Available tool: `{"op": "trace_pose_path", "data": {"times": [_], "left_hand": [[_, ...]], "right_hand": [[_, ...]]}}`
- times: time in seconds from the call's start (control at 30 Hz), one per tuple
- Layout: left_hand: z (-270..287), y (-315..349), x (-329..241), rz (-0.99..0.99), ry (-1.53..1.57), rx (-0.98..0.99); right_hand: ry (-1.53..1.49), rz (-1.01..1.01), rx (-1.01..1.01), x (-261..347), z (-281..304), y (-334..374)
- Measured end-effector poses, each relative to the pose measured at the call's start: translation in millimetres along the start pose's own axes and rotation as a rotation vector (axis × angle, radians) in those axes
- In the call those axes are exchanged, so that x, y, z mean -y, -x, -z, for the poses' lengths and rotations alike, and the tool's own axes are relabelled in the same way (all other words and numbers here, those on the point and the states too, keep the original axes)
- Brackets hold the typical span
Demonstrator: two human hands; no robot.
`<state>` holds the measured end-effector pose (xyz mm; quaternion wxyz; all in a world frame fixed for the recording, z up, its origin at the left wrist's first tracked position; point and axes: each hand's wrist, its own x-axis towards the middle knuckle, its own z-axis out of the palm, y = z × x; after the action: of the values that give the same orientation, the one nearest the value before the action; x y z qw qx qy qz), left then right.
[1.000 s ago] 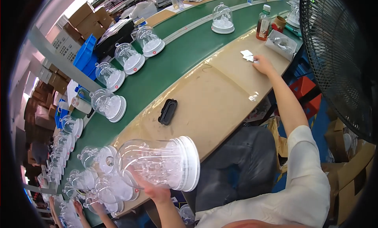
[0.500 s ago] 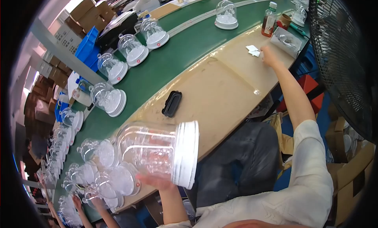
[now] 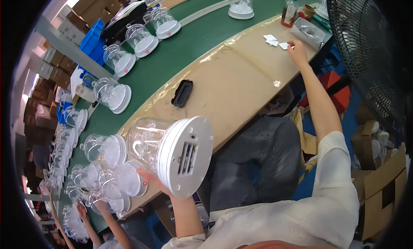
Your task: Assembling the battery compartment covers onto decorative LED lamps on a factory assembly line.
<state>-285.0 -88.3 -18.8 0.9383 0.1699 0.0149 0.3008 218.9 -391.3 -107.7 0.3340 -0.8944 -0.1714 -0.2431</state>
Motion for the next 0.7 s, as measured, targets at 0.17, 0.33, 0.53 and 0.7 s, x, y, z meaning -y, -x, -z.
{"op": "trace_pose_path", "data": {"times": [0.17, 0.33, 0.53, 0.7], "left_hand": [[-18, -2, 9, 0.041, -0.006, 0.128], [29, -9, -6, 0.026, -0.305, 0.221], [2, -26, 26, 0.178, 0.236, -0.010], [-8, -29, 26, 0.101, 0.058, 0.078]], "right_hand": [[0.055, 0.024, 0.005, -15, -5, 10], [0.087, 0.110, 0.090, 14, -37, -7], [0.452, 0.052, 0.294, 28, -53, -19], [0.351, 0.218, 0.175, 25, -38, -16]]}}
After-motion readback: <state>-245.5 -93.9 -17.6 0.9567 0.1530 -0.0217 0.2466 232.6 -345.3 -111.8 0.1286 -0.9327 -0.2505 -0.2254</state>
